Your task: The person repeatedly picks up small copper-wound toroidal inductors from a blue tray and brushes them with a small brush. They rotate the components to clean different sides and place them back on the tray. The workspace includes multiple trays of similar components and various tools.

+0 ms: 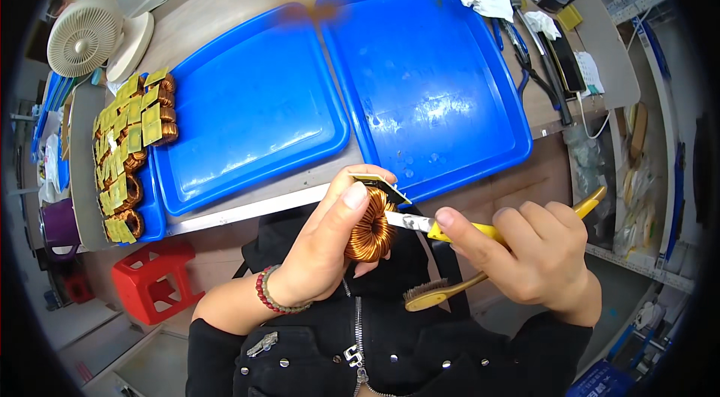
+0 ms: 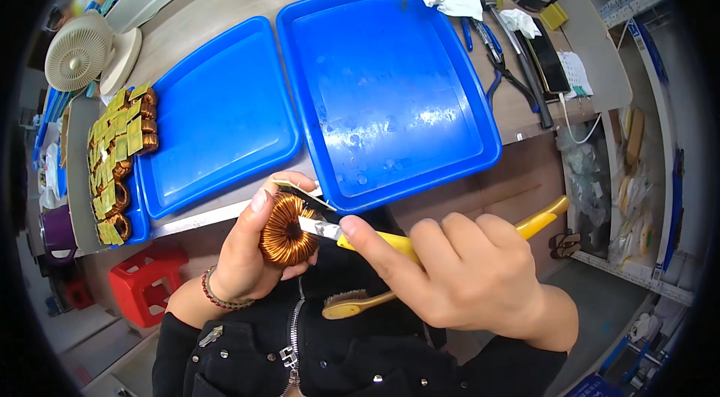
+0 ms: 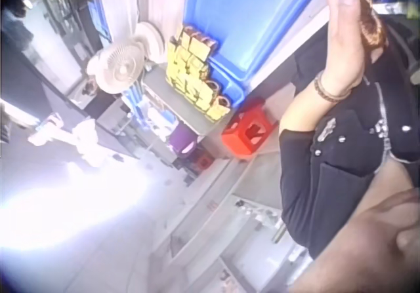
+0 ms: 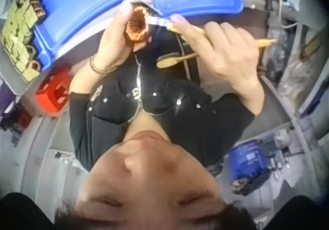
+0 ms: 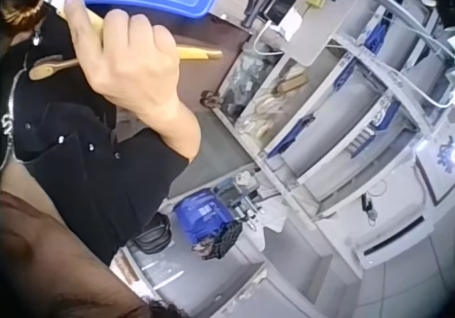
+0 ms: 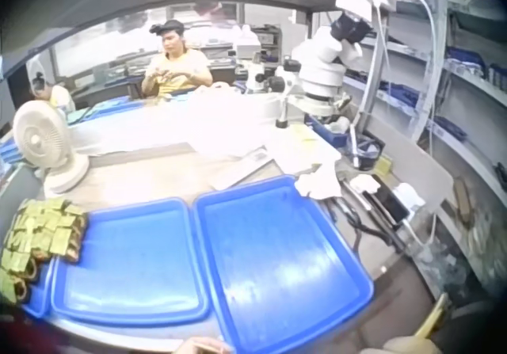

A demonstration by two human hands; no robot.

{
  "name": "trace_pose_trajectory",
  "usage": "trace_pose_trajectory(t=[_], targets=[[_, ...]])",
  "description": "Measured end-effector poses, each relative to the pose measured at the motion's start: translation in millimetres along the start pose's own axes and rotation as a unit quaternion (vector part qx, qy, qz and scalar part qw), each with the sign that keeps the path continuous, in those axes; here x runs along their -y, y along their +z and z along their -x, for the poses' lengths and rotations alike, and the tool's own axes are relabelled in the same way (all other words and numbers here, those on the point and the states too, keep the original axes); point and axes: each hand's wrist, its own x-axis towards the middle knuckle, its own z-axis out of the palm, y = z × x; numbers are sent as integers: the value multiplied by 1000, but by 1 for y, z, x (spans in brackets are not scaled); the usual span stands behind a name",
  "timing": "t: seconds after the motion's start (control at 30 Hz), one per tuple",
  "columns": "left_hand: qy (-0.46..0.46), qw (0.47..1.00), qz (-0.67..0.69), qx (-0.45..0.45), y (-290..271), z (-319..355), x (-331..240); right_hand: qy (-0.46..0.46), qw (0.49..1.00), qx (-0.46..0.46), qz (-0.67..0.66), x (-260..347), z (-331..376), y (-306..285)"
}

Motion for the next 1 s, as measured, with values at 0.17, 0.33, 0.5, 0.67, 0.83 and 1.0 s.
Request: trace_pose_trajectory(t=[0.17,0.33,0.5,0.67,0.83,1.0], targets=[[18,1000,-5,14,0,4,6,-8,1000,14,10,4,2,-7],[39,999,-32,9,2,8,9,-20,999,18,34,7,2,-14],[84,993,-89,-2,4,5,13,-5,997,25,66,13,1,-22],[86,986,-138,-39,5,5,18,-2,989,27,148,14,-3,-25],[59,990,-119,-47,6,4,13,25,990,-1,139,18,7,-31],[73,994,-81,-15,0,6,15,-17,996,-1,88,14,2,-26]])
